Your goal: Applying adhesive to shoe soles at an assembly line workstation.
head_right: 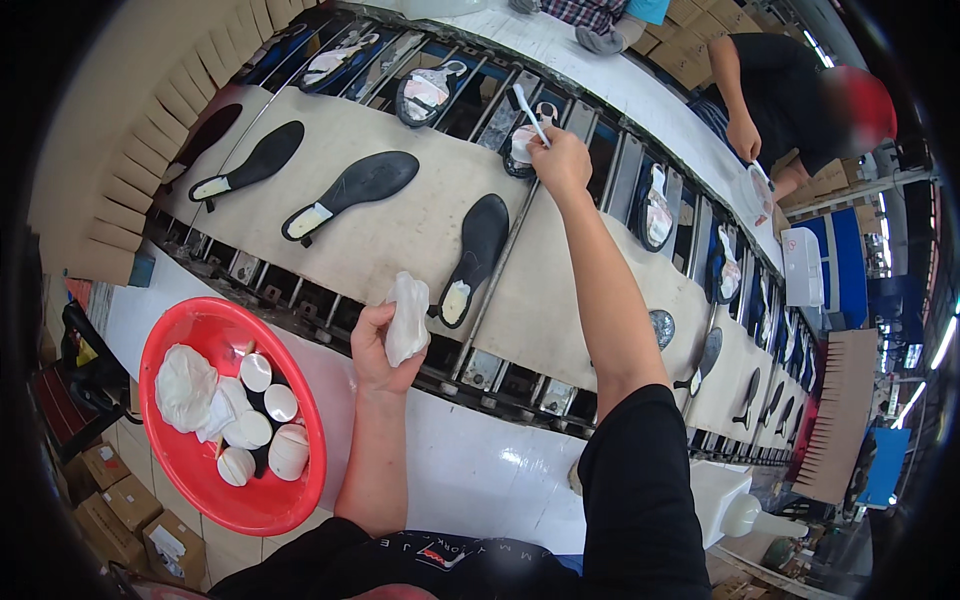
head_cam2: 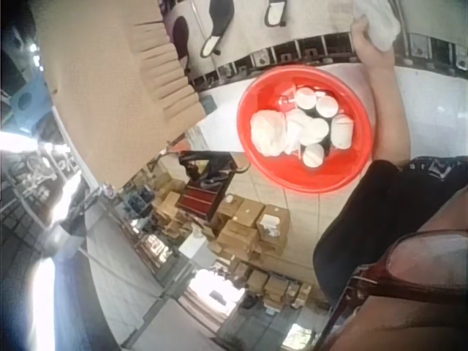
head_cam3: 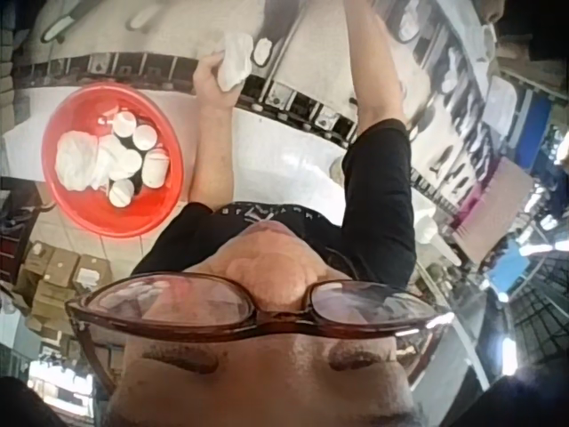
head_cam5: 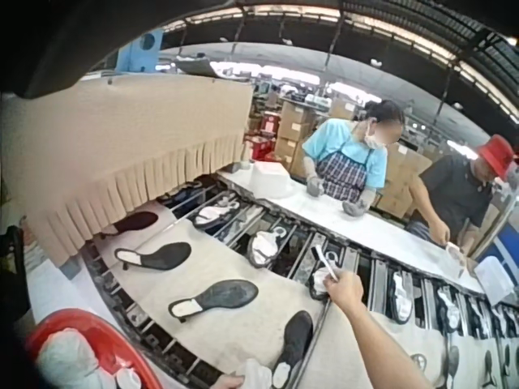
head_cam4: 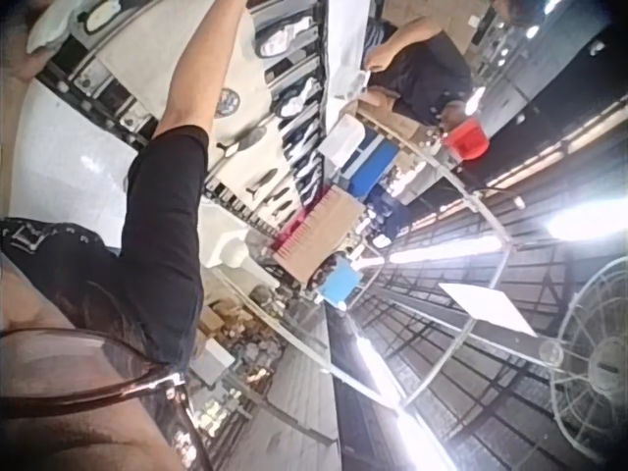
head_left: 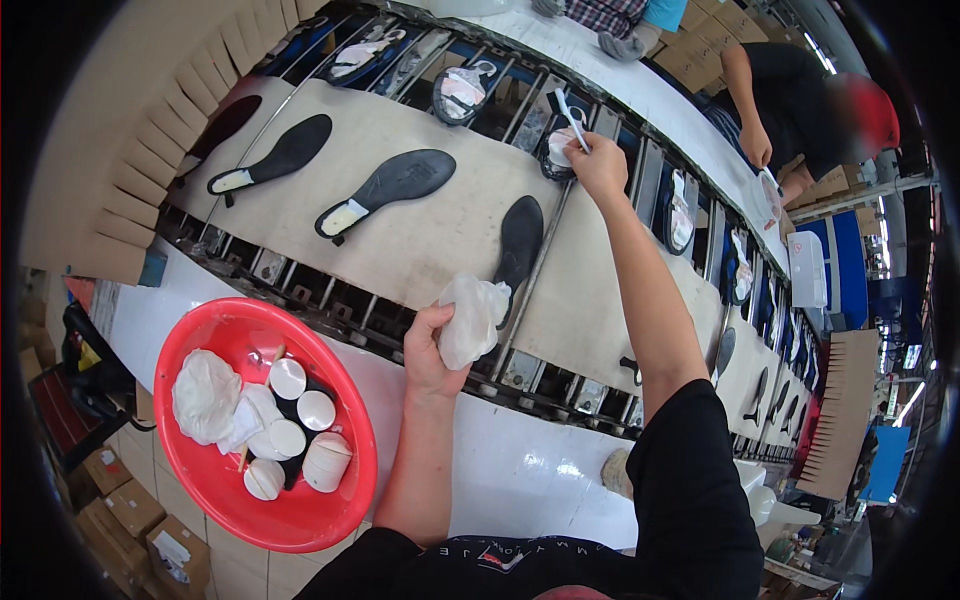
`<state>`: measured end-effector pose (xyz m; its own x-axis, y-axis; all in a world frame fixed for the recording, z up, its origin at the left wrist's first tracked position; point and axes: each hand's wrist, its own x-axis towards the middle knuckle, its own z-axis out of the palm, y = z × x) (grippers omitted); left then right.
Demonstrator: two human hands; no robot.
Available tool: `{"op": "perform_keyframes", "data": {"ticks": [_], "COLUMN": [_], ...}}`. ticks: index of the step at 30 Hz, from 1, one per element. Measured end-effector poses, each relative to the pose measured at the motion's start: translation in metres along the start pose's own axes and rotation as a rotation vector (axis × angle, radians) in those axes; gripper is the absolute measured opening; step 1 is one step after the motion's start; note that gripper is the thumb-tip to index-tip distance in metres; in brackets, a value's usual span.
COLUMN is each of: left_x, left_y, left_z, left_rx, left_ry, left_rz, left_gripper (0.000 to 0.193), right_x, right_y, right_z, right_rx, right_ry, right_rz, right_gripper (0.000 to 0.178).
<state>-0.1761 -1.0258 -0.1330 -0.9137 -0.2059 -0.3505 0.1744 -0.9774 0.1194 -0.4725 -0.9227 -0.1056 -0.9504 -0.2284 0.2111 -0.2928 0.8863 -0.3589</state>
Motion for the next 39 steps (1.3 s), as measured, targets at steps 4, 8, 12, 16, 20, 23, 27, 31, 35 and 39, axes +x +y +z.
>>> {"op": "perform_keyframes", "data": {"ticks": [4, 8, 12, 16, 20, 23, 27, 31, 35, 39], "left_x": [0.001, 0.000, 0.001, 0.002, 0.003, 0.004, 0.007, 0.007, 0.008, 0.006], "left_y": [-0.001, 0.001, 0.000, 0.002, 0.003, 0.003, 0.001, 0.003, 0.003, 0.002], "left_z": [-0.002, -0.003, 0.000, -0.006, -0.008, -0.006, -0.010, -0.009, -0.012, -0.003], "left_rx": [0.013, 0.037, 0.032, 0.032, 0.045, 0.043, 0.049, 0.067, 0.071, 0.074], "left_ry": [-0.018, -0.045, -0.037, -0.052, -0.059, -0.015, -0.038, -0.018, -0.008, -0.005], "left_rz": [0.012, 0.013, 0.009, 0.000, -0.002, 0.013, -0.004, 0.002, -0.004, -0.002], "left_gripper": [0.032, 0.033, 0.033, 0.034, 0.036, 0.036, 0.036, 0.037, 0.038, 0.038], "right_x": [-0.002, -0.007, -0.007, -0.018, -0.018, -0.010, -0.007, -0.012, -0.016, -0.007], "right_y": [-0.004, -0.001, 0.015, 0.015, 0.016, 0.021, 0.022, 0.014, -0.005, 0.008], "right_z": [-0.003, 0.000, 0.003, 0.016, 0.022, 0.013, 0.005, -0.013, -0.015, -0.001], "right_rx": [-0.011, -0.051, 0.074, 0.232, 0.224, 0.253, 0.462, 0.679, 0.672, 0.176], "right_ry": [-0.001, 0.101, 0.211, 0.238, 0.296, 0.326, 0.272, 0.020, -0.261, -0.093], "right_rz": [-0.004, -0.041, 0.104, 0.149, 0.135, 0.220, 0.189, 0.212, 0.299, 0.149], "right_gripper": [0.020, 0.037, 0.072, 0.092, 0.090, 0.070, 0.038, 0.029, 0.022, 0.026]}}
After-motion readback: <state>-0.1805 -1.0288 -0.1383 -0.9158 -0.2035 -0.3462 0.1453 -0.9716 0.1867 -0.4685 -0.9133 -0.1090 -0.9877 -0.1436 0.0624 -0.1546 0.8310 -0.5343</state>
